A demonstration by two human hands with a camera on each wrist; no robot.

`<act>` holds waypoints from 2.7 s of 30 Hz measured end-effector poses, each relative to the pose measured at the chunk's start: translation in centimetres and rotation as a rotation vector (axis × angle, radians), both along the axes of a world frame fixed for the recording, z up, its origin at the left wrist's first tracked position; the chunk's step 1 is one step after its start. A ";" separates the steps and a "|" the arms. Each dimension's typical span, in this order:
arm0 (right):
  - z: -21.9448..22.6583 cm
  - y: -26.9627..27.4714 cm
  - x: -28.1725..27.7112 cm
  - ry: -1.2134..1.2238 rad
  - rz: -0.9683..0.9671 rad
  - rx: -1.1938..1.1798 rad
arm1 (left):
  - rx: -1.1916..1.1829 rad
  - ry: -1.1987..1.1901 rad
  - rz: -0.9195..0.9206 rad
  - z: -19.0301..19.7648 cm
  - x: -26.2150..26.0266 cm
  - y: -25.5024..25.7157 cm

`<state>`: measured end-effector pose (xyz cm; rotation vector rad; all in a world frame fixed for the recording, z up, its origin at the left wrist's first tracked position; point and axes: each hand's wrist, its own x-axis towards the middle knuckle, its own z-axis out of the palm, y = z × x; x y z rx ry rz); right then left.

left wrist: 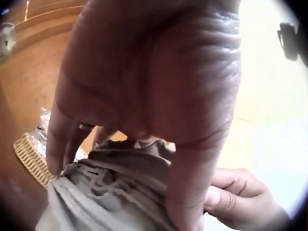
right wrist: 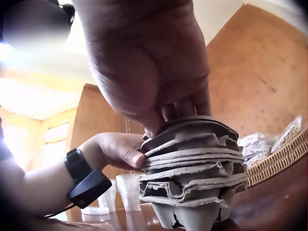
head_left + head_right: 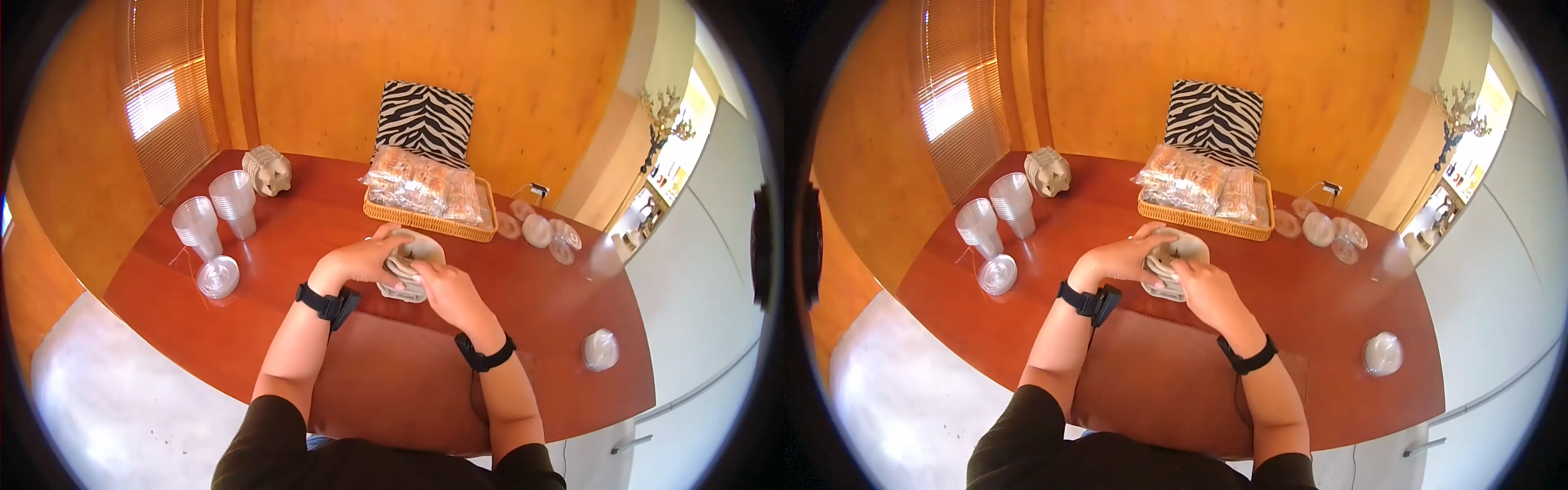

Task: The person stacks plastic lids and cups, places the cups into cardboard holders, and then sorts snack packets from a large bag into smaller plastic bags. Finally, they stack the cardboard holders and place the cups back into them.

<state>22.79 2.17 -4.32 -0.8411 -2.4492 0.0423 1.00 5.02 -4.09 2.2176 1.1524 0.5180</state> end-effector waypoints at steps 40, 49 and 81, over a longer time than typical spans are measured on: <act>-1.4 3.6 5.2 0.007 -0.214 0.129 | 0.323 0.244 0.069 2.8 2.4 -3.9; -0.4 1.4 1.2 0.123 0.072 0.126 | 0.544 0.086 0.210 3.6 2.0 -4.0; 2.6 1.9 3.7 0.116 -0.199 0.379 | 0.159 0.079 0.408 -0.9 -0.9 -0.3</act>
